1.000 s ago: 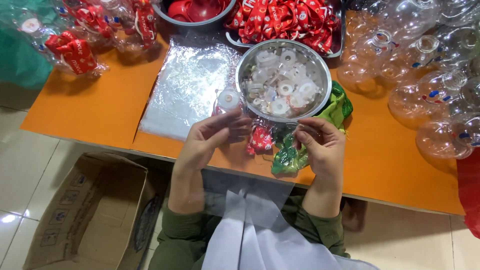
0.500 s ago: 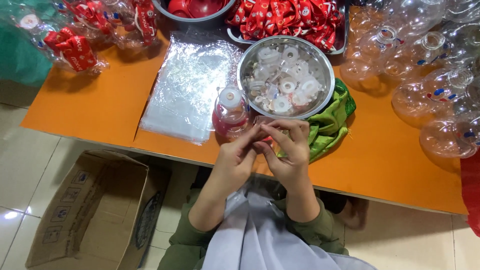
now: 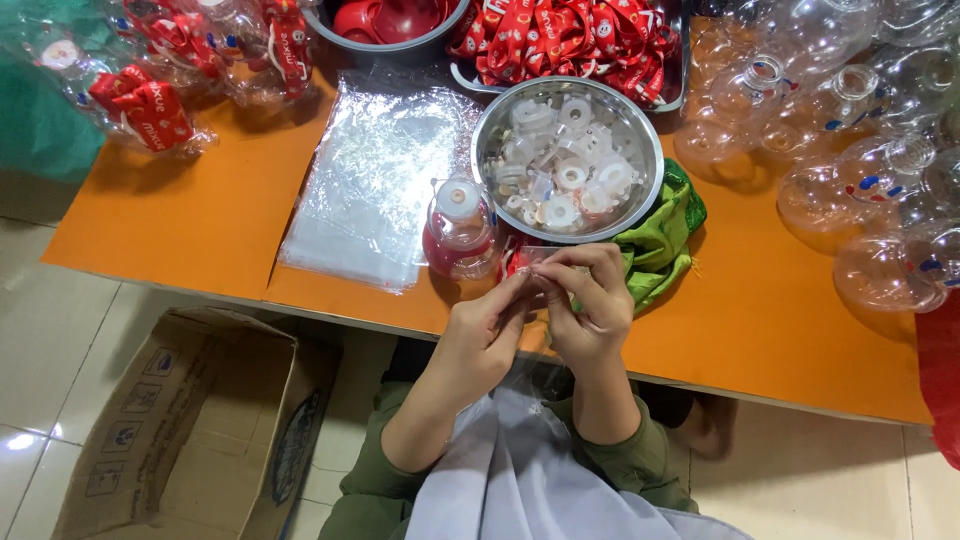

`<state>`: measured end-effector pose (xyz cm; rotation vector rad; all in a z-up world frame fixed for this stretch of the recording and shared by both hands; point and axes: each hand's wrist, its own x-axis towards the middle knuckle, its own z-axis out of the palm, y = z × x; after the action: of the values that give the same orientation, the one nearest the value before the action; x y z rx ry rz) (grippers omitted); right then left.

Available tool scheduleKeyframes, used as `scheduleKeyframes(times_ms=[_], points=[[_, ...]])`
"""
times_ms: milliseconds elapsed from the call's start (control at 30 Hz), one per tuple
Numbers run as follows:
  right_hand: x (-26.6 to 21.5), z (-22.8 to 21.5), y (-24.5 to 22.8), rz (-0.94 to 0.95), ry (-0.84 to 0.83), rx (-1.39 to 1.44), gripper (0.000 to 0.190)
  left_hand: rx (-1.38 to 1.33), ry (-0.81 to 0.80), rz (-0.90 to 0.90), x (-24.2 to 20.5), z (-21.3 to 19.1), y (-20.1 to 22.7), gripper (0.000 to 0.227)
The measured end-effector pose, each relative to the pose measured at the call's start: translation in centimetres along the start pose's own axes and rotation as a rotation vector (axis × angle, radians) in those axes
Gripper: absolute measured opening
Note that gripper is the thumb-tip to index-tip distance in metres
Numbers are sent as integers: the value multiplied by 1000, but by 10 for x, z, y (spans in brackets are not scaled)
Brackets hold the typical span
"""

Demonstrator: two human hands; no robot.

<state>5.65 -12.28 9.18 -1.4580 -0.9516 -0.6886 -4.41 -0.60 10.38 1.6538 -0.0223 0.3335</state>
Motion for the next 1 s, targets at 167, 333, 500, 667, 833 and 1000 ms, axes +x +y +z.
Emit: scheduleKeyframes(times_ms=[167,333,500,667,833,1000], points=[[4,2,-3,119,16,4,6,-68,-3,5,-2,-2,-3,40],[2,-6,21,194,12,-7,15,-187,85,-18,-1,-12,-15,37],[-2,2,14,169,-138,-20,26,-210,215,16,6,-20,-1,35],[-5,10,11,223,-110,15,4,-133,224,-44,7,-19,-6,35],[-10,-4,30,242,-145,-77,5,-205,223,-194,4,-20,-15,38],[12,-23,21,275,-79,-164,4,-250,239,-149,7,-29,-23,39]])
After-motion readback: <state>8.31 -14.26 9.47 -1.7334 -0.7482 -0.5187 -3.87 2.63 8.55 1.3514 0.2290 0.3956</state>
